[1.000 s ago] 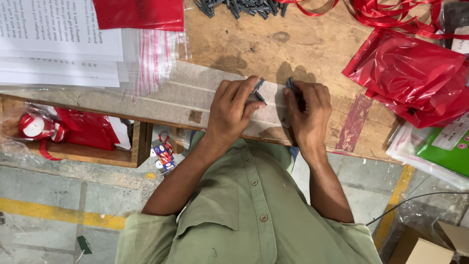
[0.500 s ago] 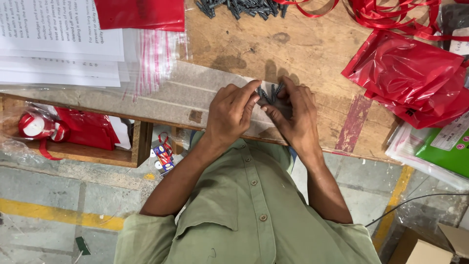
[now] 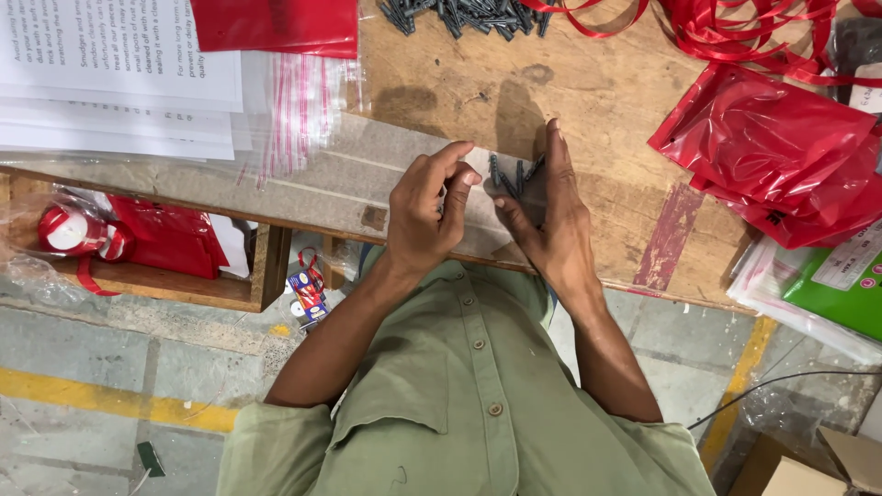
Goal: Packaging small plastic hardware components into red plastic bags on an assembly workbench.
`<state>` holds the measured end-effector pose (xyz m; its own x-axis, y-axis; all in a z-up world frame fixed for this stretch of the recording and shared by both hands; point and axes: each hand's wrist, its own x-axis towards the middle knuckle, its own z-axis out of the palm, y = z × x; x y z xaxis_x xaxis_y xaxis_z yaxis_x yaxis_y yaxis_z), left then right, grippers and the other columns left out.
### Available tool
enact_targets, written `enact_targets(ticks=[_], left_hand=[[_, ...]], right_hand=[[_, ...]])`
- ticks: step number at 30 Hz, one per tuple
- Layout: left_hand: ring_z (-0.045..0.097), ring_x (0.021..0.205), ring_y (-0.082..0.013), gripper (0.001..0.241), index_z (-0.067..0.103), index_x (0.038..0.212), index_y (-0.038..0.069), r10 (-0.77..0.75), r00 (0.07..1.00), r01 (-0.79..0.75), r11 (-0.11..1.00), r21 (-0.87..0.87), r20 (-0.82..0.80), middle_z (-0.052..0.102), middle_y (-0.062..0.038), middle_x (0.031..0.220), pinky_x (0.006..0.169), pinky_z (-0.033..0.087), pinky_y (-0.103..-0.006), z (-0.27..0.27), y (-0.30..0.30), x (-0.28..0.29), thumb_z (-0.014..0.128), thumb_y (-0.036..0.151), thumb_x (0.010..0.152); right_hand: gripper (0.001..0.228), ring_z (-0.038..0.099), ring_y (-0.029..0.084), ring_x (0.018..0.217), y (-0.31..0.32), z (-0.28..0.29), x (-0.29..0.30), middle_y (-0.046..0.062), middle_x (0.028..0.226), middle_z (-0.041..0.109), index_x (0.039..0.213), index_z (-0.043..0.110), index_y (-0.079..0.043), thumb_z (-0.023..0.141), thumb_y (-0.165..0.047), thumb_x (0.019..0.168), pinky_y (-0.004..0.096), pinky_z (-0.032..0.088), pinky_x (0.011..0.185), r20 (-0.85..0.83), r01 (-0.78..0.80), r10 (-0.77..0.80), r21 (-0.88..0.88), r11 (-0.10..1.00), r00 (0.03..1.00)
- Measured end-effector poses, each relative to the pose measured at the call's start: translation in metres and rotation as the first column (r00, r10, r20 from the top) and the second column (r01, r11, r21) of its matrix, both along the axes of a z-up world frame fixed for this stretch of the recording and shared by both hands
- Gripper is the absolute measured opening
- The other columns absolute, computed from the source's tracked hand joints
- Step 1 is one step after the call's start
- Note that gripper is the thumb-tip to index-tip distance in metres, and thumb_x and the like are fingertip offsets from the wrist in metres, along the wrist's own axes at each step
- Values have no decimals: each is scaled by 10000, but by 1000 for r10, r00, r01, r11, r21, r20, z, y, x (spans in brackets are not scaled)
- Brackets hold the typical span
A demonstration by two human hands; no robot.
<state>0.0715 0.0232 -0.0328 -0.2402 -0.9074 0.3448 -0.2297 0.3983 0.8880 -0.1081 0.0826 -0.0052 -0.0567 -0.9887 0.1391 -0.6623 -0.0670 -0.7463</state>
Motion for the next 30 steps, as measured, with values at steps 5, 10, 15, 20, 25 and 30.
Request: enact_targets(ticks=[5, 10, 15, 20, 25, 30], left_hand=[[653, 829, -141, 291, 601, 1352, 52, -14, 1000, 14, 1000, 17, -23, 751, -24, 964, 695, 521, -292, -4, -1, 2, 648, 113, 1072], [654, 809, -138, 285, 597, 1347, 46, 11, 998, -8, 999, 39, -68, 757, -42, 985, 708, 515, -287, -1, 1, 3, 649, 107, 1073], [644, 784, -132, 275, 595, 1337, 40, 37, 995, -32, 998, 63, -91, 757, -52, 983, 719, 516, -275, -2, 1, 4, 644, 115, 1077], [649, 817, -135, 265, 602, 1329, 32, 38, 993, -32, 998, 51, -116, 742, -55, 1000, 731, 517, -280, 2, 1, 4, 647, 100, 1078], [656, 834, -149, 200, 646, 1251, 19, 41, 976, -24, 996, 84, -216, 710, -77, 1063, 746, 539, -285, 16, -15, 10, 650, 66, 1056], [673, 903, -180, 166, 669, 1215, 15, 88, 989, -92, 995, -36, -116, 696, -99, 1102, 773, 547, -286, 18, -38, 16, 640, 18, 1052]], right_hand=[[777, 255, 408, 1598, 5, -18, -5, 275, 1681, 276, 1587, 356, 29, 781, -195, 976, 519, 282, 1309, -280, -93, 79, -36, 995, 957], [885, 221, 386, 1575, 1, -4, 3, 225, 1675, 277, 1565, 412, -2, 765, -425, 872, 540, 250, 1284, -568, -262, 268, 95, 960, 778], [1099, 205, 420, 1559, 7, -17, -20, 270, 1669, 238, 1576, 321, 76, 566, -675, 812, 543, 193, 1262, -547, -257, 335, 215, 942, 767], [1139, 193, 477, 1557, 11, -17, -49, 327, 1664, 220, 1580, 298, 119, 373, -781, 886, 548, 163, 1270, -579, -166, 232, 166, 972, 782], [1042, 204, 506, 1531, -3, 5, -40, 321, 1648, 250, 1563, 355, 68, 357, -749, 915, 575, 165, 1244, -649, -117, 145, 86, 989, 747], [528, 423, 482, 1412, -57, 14, -27, 262, 1567, 444, 1480, 512, 59, 639, -230, 1056, 540, 368, 1205, -479, -86, 36, -83, 993, 877]])
